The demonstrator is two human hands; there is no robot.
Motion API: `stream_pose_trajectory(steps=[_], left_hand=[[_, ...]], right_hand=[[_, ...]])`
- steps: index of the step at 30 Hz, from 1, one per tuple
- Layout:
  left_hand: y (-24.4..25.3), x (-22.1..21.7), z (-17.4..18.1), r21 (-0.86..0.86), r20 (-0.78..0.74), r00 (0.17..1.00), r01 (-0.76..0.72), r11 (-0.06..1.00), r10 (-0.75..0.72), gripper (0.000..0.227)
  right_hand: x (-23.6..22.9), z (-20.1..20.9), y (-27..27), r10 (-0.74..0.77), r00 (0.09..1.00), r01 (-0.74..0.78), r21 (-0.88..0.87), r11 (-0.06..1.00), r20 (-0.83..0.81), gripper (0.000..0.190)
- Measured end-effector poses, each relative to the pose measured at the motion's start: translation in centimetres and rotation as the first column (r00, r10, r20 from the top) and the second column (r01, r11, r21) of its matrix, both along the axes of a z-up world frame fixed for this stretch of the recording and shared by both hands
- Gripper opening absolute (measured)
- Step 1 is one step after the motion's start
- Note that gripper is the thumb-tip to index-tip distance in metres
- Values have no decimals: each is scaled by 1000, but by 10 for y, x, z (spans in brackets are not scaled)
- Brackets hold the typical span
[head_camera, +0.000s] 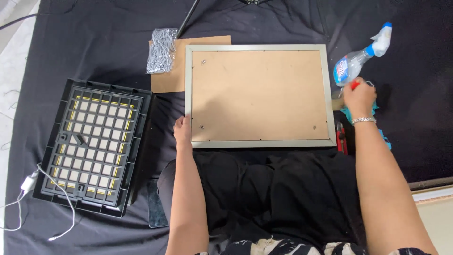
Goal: Preparing the back of a picture frame by adjusting the hanging wire, brushing the surface, and securing the backing with a hand tool.
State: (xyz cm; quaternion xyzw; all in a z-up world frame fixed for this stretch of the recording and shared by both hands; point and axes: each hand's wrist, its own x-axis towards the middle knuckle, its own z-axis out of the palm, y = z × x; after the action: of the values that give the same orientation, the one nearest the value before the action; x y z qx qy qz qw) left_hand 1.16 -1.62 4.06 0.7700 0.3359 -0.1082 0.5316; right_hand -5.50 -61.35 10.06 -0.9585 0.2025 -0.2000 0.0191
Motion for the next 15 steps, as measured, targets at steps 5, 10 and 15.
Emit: stream_pose_trajectory(steps=[5, 10, 15], left_hand=[[5, 7, -17, -46, -53, 999, 3, 999, -5, 66], [7, 8, -26, -171, -67, 995, -85, 982, 74, 70], [5, 10, -13, 76, -167, 982, 101, 992, -87, 59]], right_hand=[[25, -17, 17, 58, 998, -59, -35, 998, -22, 16], [86, -19, 142, 43, 978, -30, 67, 997, -202, 40], [131, 48, 330, 259, 957, -160, 511, 845, -129, 38]])
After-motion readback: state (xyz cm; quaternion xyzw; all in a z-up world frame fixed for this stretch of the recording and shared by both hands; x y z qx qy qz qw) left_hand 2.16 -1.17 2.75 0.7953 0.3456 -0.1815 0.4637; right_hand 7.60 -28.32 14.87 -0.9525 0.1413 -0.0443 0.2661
